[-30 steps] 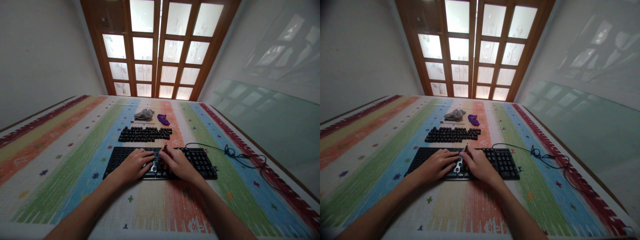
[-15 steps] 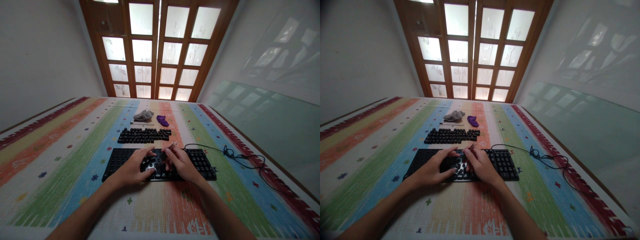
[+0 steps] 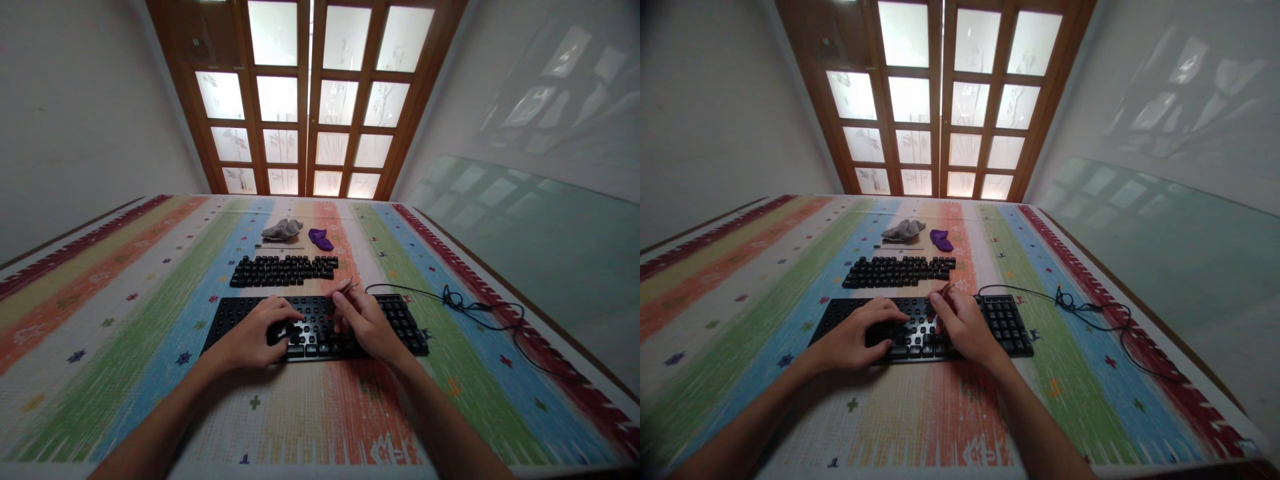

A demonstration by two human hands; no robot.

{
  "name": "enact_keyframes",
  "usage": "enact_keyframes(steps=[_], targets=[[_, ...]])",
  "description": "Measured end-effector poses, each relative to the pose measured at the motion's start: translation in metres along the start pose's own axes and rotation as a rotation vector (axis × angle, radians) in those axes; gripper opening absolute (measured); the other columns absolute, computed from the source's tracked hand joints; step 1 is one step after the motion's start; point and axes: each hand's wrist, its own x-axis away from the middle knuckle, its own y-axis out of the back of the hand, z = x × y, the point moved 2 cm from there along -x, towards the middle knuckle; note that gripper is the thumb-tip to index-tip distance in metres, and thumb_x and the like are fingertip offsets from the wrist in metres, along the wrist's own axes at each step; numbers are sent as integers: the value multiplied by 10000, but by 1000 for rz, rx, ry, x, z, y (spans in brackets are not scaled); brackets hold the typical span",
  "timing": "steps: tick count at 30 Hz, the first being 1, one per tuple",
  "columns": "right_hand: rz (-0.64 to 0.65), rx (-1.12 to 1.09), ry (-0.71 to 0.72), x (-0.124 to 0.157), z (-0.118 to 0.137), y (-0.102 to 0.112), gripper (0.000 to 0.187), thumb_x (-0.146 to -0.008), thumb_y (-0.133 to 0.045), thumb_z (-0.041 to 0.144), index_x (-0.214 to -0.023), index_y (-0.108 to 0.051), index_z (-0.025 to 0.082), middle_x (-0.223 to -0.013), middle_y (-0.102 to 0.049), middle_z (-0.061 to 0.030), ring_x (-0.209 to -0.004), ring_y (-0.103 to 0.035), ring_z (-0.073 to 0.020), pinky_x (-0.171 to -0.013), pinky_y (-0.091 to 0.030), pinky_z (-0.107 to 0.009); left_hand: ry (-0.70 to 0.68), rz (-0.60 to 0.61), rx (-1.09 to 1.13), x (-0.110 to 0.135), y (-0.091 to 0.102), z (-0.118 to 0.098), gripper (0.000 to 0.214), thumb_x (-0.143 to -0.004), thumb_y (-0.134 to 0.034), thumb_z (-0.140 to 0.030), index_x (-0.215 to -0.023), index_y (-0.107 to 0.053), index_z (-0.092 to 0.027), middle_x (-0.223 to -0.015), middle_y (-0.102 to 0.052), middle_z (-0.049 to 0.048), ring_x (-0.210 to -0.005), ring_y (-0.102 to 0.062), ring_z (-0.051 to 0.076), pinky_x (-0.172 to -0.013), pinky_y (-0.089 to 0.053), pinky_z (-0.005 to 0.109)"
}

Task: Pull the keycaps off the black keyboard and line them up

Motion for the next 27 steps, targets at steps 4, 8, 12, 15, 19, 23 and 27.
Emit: enact_keyframes(steps=[4,8,12,15,19,23,27], targets=[[-12,-25,1,0,1,2,403,-969,-462,571,-859,-556,195,-617,-582,13,-505,-551,-126,-512,-444,-254,2,73,-44,0,1,-1,368,-739,-568,-91,-1055,-714,-210,-1028,-625,67,-978,-585,220,-916,-497,406],[-16,7,17,-1,1,3,408,-972,-460,568,-841,-563,196,-614,-591,8,-508,-550,-128,-526,-447,-260,37,83,-49,-1,-1,-1,223,-809,-614,-176,-995,-731,-212,-974,-620,59,-939,-591,212,-878,-502,389],[-17,7,22,-1,3,3,410,-971,-461,570,-850,-566,193,-626,-602,4,-512,-553,-127,-526,-447,-258,47,102,-6,-1,-1,0,144,-846,-638,-230,-970,-707,-203,-956,-629,51,-936,-594,201,-855,-498,358],[-17,6,25,-1,4,3,402,-971,-466,564,-838,-558,197,-633,-608,2,-510,-552,-126,-524,-446,-255,30,120,12,-1,1,1,92,-868,-630,-233,-936,-683,-200,-940,-648,43,-922,-594,190,-831,-489,334],[-23,11,40,0,3,4,403,-972,-468,557,-821,-559,194,-659,-623,-9,-512,-551,-122,-535,-450,-256,32,112,-6,-1,2,2,75,-865,-633,-239,-918,-665,-197,-911,-656,31,-881,-599,180,-791,-486,315],[-21,26,40,0,4,4,409,-974,-459,561,-827,-561,193,-669,-620,-9,-521,-555,-123,-534,-450,-255,51,101,-15,0,4,5,148,-847,-639,-225,-989,-667,-199,-938,-660,33,-852,-610,168,-783,-496,306],[-18,29,37,0,4,5,399,-978,-460,551,-845,-569,192,-669,-612,-5,-522,-553,-122,-538,-451,-254,1,124,-42,1,6,6,264,-857,-621,-210,-1114,-679,-221,-939,-657,37,-875,-617,174,-797,-500,305]])
